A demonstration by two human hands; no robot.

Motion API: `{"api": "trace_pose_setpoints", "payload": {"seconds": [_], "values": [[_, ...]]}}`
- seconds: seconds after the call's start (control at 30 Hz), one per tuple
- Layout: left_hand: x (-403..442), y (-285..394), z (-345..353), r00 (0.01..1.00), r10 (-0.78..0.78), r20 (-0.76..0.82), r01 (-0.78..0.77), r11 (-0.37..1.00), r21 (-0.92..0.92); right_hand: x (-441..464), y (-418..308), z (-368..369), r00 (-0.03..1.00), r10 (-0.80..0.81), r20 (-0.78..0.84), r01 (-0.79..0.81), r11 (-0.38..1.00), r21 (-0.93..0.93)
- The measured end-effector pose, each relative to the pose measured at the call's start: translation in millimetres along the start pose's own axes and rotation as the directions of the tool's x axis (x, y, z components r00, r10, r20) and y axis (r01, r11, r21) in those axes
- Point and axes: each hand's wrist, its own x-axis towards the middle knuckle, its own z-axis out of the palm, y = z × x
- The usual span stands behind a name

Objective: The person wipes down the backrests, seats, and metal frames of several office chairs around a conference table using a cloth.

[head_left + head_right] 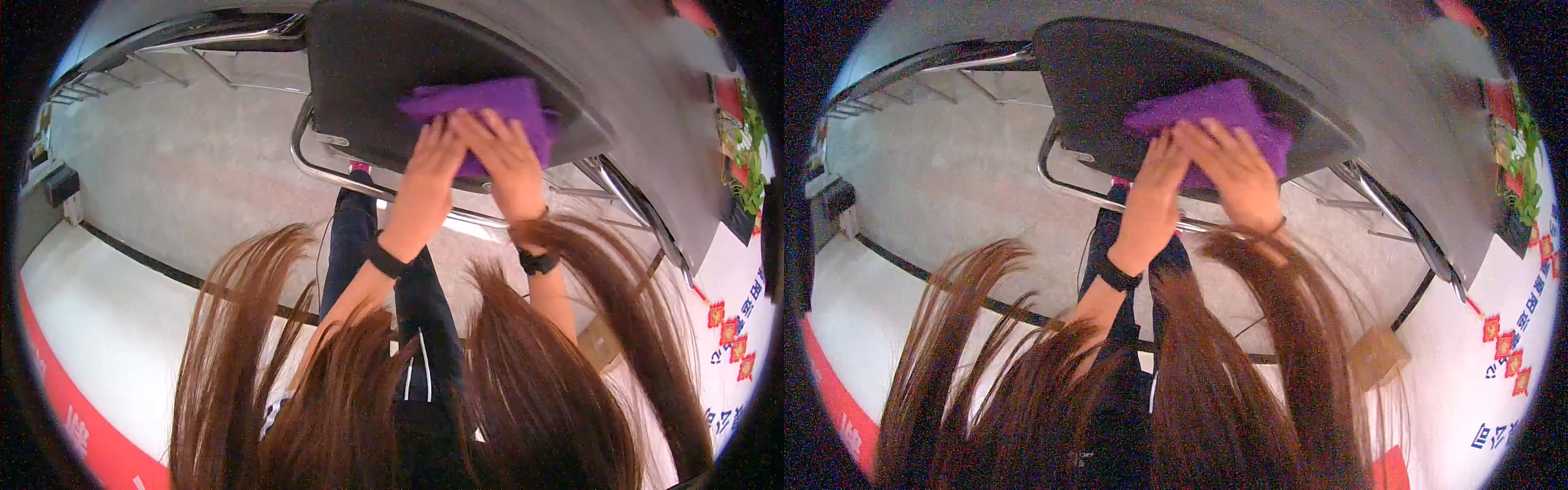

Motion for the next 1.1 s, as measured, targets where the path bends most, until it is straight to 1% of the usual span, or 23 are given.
{"api": "trace_pose_setpoints", "payload": {"seconds": [0.1,0.2,0.23,0.27,0.33,0.4,0.43,0.47,0.53,0.6,0.67,0.73,0.8,0.87,0.93,1.0,1.07,1.1], "values": [[29.5,22.9,23.7,0.982,0.188,0.026,-0.186,0.980,-0.066,-32.7,24.5,-16.3,0.972,0.192,-0.138,-0.211,0.967,-0.145],[45.8,50.7,26.3,0.943,0.328,0.051,-0.321,0.941,-0.107,-54.1,23.3,-31.5,0.882,0.334,-0.333,-0.346,0.938,0.026],[52.1,57.9,22.5,0.937,0.347,0.038,-0.344,0.936,-0.079,-54.9,23.5,-38.1,0.861,0.340,-0.379,-0.332,0.939,0.088],[60.5,62.6,16.9,0.926,0.375,0.033,-0.373,0.926,-0.054,-45.7,19.9,-47.3,0.842,0.346,-0.414,-0.333,0.937,0.107],[75.7,71.3,2.4,0.900,0.436,0.027,-0.436,0.900,-0.002,-29.3,19.3,-64.3,0.829,0.306,-0.467,-0.272,0.952,0.142],[96.5,70.0,-6.0,0.896,0.443,0.014,-0.443,0.894,0.072,-8.0,29.7,-67.0,0.828,0.274,-0.490,-0.228,0.962,0.152],[104.9,69.4,-12.0,0.895,0.447,0.007,-0.446,0.892,0.076,1.6,30.4,-68.8,0.818,0.272,-0.507,-0.237,0.962,0.134],[112.0,69.2,-16.9,0.892,0.453,0.001,-0.451,0.889,0.080,9.4,30.1,-68.7,0.791,0.250,-0.559,-0.232,0.967,0.105],[126.8,67.9,-19.3,0.895,0.446,0.021,-0.446,0.894,0.040,16.3,39.3,-74.2,0.806,0.244,-0.540,-0.202,0.970,0.136],[135.7,66.4,-15.2,0.895,0.442,0.058,-0.443,0.897,0.002,14.4,46.4,-78.9,0.821,0.266,-0.504,-0.224,0.964,0.143],[131.3,77.9,-18.0,0.903,0.424,0.070,-0.424,0.905,-0.003,6.7,43.9,-83.8,0.834,0.284,-0.472,-0.230,0.958,0.171],[127.3,91.6,-17.1,0.902,0.427,0.062,-0.427,0.904,-0.012,-1.5,41.9,-84.6,0.825,0.308,-0.475,-0.240,0.950,0.199],[118.6,102.5,-15.8,0.916,0.393,0.084,-0.393,0.920,-0.020,-12.6,39.4,-88.6,0.831,0.305,-0.465,-0.235,0.950,0.204],[108.2,112.4,-21.8,0.925,0.368,0.091,-0.369,0.929,0.001,-20.3,27.7,-95.4,0.831,0.320,-0.454,-0.239,0.944,0.227],[96.0,121.8,-13.6,0.937,0.334,0.100,-0.337,0.941,0.022,-34.5,28.6,-93.4,0.830,0.335,-0.446,-0.245,0.937,0.249],[80.6,132.0,-14.5,0.949,0.299,0.096,-0.304,0.952,0.043,-47.5,19.3,-95.0,0.833,0.334,-0.441,-0.239,0.936,0.258],[61.3,138.3,-13.8,0.950,0.299,0.094,-0.306,0.950,0.066,-63.4,4.0,-98.6,0.846,0.336,-0.414,-0.248,0.936,0.252],[43.7,140.5,-41.2,0.950,0.301,0.085,-0.307,0.950,0.063,-61.3,-30.2,-108.3,0.855,0.324,-0.405,-0.255,0.942,0.217]]}}
